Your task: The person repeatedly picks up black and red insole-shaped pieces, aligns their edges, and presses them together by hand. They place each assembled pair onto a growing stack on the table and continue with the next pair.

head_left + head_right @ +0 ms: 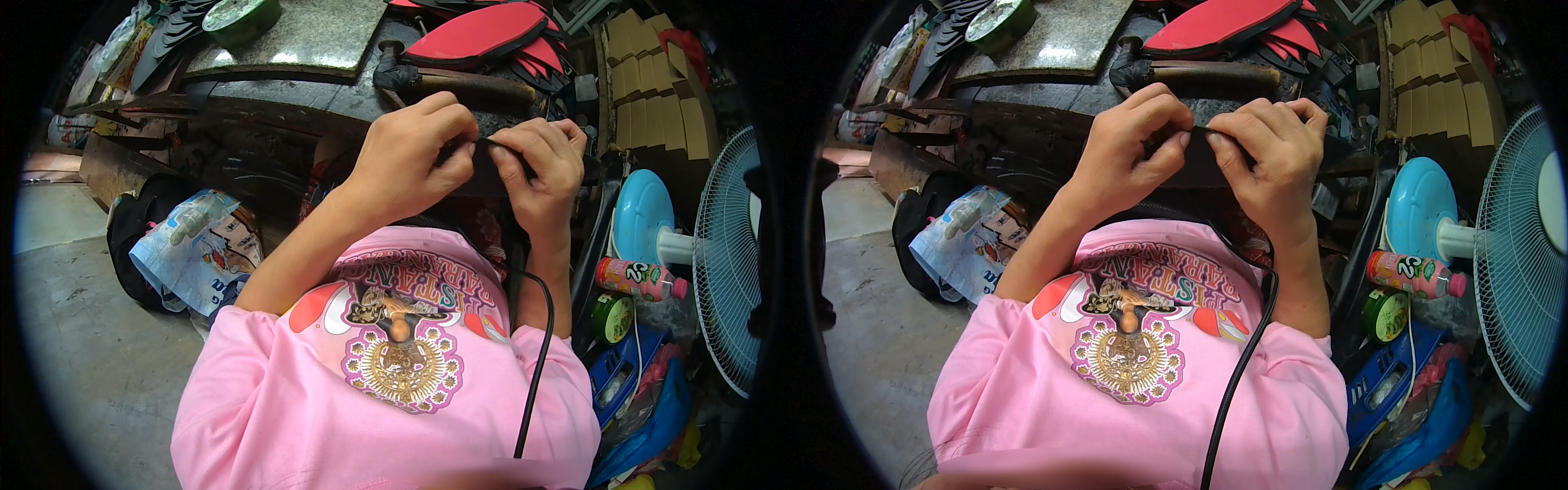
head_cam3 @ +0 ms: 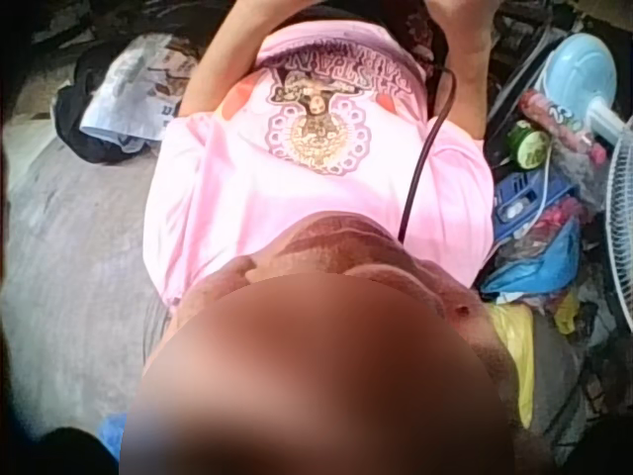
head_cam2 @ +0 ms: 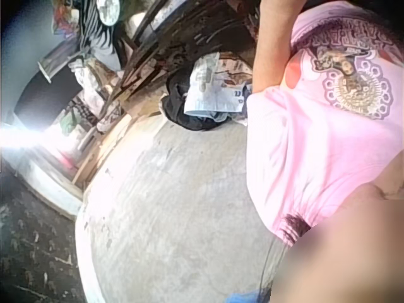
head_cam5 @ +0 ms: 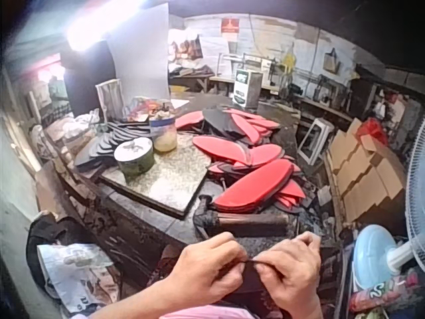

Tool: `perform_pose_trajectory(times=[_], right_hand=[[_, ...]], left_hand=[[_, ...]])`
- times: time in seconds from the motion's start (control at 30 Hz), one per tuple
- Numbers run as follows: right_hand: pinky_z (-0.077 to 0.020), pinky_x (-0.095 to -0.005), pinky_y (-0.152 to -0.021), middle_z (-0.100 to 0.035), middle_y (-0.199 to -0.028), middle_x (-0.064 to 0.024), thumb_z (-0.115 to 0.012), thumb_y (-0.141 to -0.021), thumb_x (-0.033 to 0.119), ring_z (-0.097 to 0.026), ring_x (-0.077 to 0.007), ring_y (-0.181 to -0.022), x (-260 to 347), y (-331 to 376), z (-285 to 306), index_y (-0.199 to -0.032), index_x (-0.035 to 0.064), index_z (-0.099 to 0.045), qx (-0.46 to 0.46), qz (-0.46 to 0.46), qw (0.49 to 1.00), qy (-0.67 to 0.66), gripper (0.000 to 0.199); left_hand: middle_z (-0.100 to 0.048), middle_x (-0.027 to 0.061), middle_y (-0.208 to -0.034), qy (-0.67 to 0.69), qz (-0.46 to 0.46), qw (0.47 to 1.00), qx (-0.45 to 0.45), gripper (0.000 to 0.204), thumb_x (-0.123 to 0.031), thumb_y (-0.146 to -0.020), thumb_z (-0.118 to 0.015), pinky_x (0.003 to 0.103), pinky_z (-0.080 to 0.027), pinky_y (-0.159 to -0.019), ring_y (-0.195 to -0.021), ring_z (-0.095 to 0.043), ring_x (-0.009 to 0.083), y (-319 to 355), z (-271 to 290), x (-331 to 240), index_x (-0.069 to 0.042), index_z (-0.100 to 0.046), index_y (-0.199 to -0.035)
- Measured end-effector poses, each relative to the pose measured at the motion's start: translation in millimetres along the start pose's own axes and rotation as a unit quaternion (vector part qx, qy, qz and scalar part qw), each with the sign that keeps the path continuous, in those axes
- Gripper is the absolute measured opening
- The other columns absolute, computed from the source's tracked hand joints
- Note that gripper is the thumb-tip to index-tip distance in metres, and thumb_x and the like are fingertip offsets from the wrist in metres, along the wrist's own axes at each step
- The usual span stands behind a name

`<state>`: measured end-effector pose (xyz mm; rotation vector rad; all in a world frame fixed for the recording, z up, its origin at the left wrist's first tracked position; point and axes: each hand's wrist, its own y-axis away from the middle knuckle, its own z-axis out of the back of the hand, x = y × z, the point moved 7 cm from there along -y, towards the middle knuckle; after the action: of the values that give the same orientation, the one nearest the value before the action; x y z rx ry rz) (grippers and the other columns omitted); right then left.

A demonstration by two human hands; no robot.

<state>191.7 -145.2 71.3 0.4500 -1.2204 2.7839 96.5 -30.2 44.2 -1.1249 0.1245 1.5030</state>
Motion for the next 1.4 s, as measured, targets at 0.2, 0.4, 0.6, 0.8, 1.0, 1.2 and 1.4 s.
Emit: perform_pose_trajectory(times=[0.2, 0.4, 0.6, 0.8, 1.0, 1.2, 1.4], right_hand=[[-0.0365, -0.0346, -0.080, -0.065, -0.078, -0.0029, -0.071, -0.083, 0.012, -0.061, -0.0205, -0.073, -13, -1, 11, -0.086, 0.0090, -0.069, -0.035, -0.053, 0.998, -0.002, 0.005], [-0.0386, -0.0387, -0.092, -0.066, -0.081, -0.0004, -0.074, -0.084, 0.021, -0.062, -0.0200, -0.077, -6, -6, 10, -0.089, 0.0125, -0.072, -0.051, -0.010, 0.998, 0.038, 0.010], [-0.0383, -0.0404, -0.092, -0.065, -0.081, 0.0009, -0.075, -0.084, 0.020, -0.061, -0.0182, -0.078, 1, -8, 3, -0.088, 0.0142, -0.071, -0.008, 0.029, 0.999, 0.041, 0.008], [-0.0382, -0.0399, -0.089, -0.064, -0.079, 0.0005, -0.073, -0.085, 0.020, -0.059, -0.0198, -0.075, -5, -11, -1, -0.085, 0.0120, -0.068, 0.000, 0.004, 1.000, 0.002, 0.010], [-0.0383, -0.0393, -0.085, -0.062, -0.076, 0.0002, -0.073, -0.085, 0.020, -0.058, -0.0209, -0.071, 1, -14, -5, -0.082, 0.0102, -0.066, 0.008, 0.020, 1.000, 0.000, 0.013], [-0.0394, -0.0395, -0.083, -0.060, -0.070, -0.0012, -0.075, -0.084, 0.021, -0.057, -0.0218, -0.067, 2, -19, 2, -0.076, 0.0095, -0.062, 0.015, 0.013, 1.000, 0.002, 0.018], [-0.0409, -0.0397, -0.081, -0.059, -0.068, -0.0021, -0.076, -0.083, 0.022, -0.057, -0.0232, -0.067, 8, -32, 1, -0.073, 0.0094, -0.060, 0.035, 0.049, 0.998, 0.000, 0.023]], left_hand=[[-0.069, 0.0041, -0.091, 0.231, 0.149, 0.960, 0.045, 0.026, -0.011, -0.091, -0.072, 0.023, -0.051, -0.069, -0.079, -0.064, 0.0090, 11, -9, 19, 0.003, -0.066, -0.112], [-0.069, 0.0027, -0.088, 0.297, 0.241, 0.923, 0.043, 0.026, -0.014, -0.095, -0.070, 0.021, -0.053, -0.069, -0.075, -0.064, 0.0063, 19, -4, 31, 0.003, -0.067, -0.115], [-0.069, 0.0013, -0.083, 0.290, 0.185, 0.939, -0.020, 0.018, -0.010, -0.093, -0.071, 0.021, -0.052, -0.064, -0.070, -0.061, 0.0050, 17, -2, 25, 0.002, -0.070, -0.106], [-0.070, -0.0001, -0.081, 0.343, 0.210, 0.914, -0.061, 0.019, -0.012, -0.092, -0.073, 0.019, -0.051, -0.059, -0.068, -0.061, 0.0026, 20, -3, 30, 0.001, -0.072, -0.105], [-0.069, -0.0001, -0.074, 0.291, 0.207, 0.932, -0.068, 0.017, -0.014, -0.090, -0.075, 0.020, -0.050, -0.056, -0.062, -0.062, 0.0038, 19, 2, 30, 0.000, -0.074, -0.098], [-0.070, 0.0012, -0.072, 0.272, 0.198, 0.938, -0.080, 0.016, -0.016, -0.091, -0.074, 0.021, -0.051, -0.056, -0.063, -0.065, 0.0061, 17, 17, 33, 0.000, -0.075, -0.094], [-0.071, 0.0040, -0.080, 0.458, 0.200, 0.857, -0.124, 0.018, -0.016, -0.094, -0.070, 0.023, -0.054, -0.062, -0.067, -0.067, 0.0103, 23, 22, 50, 0.000, -0.072, -0.102]])
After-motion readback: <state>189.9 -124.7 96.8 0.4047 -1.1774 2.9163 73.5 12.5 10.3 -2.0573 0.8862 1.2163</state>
